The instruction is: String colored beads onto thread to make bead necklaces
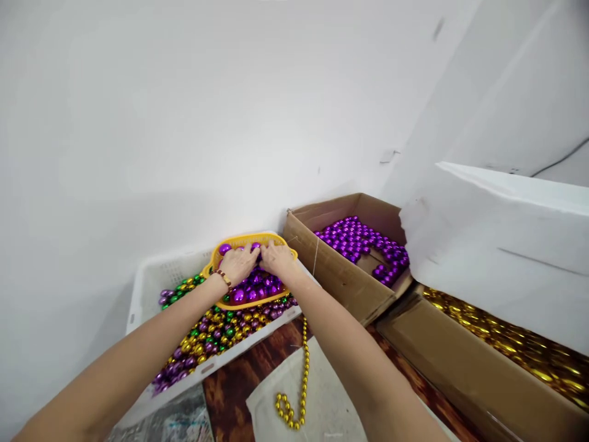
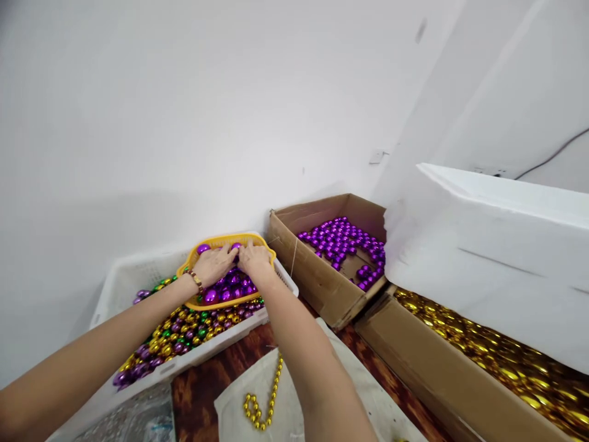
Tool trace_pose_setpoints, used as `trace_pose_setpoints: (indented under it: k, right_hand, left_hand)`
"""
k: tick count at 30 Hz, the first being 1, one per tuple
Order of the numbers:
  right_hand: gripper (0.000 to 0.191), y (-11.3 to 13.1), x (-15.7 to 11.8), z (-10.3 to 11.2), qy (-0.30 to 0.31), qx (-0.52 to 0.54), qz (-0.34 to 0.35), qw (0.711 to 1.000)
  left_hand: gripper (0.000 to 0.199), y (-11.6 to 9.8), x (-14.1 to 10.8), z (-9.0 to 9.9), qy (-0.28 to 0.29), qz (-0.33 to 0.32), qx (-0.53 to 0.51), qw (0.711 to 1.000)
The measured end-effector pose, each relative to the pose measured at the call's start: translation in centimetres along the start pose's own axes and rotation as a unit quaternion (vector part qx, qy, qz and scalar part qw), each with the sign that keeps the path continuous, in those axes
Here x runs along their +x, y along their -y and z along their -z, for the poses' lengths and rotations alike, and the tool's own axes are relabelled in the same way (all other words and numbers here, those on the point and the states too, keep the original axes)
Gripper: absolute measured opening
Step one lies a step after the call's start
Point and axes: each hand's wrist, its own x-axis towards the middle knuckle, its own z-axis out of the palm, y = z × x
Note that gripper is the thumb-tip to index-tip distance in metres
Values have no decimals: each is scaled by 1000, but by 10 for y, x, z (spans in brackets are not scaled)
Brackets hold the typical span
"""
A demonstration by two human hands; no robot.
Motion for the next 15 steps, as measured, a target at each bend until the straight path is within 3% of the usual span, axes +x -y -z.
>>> trace_pose_setpoints:
  k: [9,15]
  right_hand:
    - [52,-2,11,1,79,47,-73,993]
    - [44,2,-7,15,-10,76,-48,996]
  left_hand:
    - [35,-1,-5,10,13,-6,13,1000]
    - [36,0,-3,13,31,2,23,999]
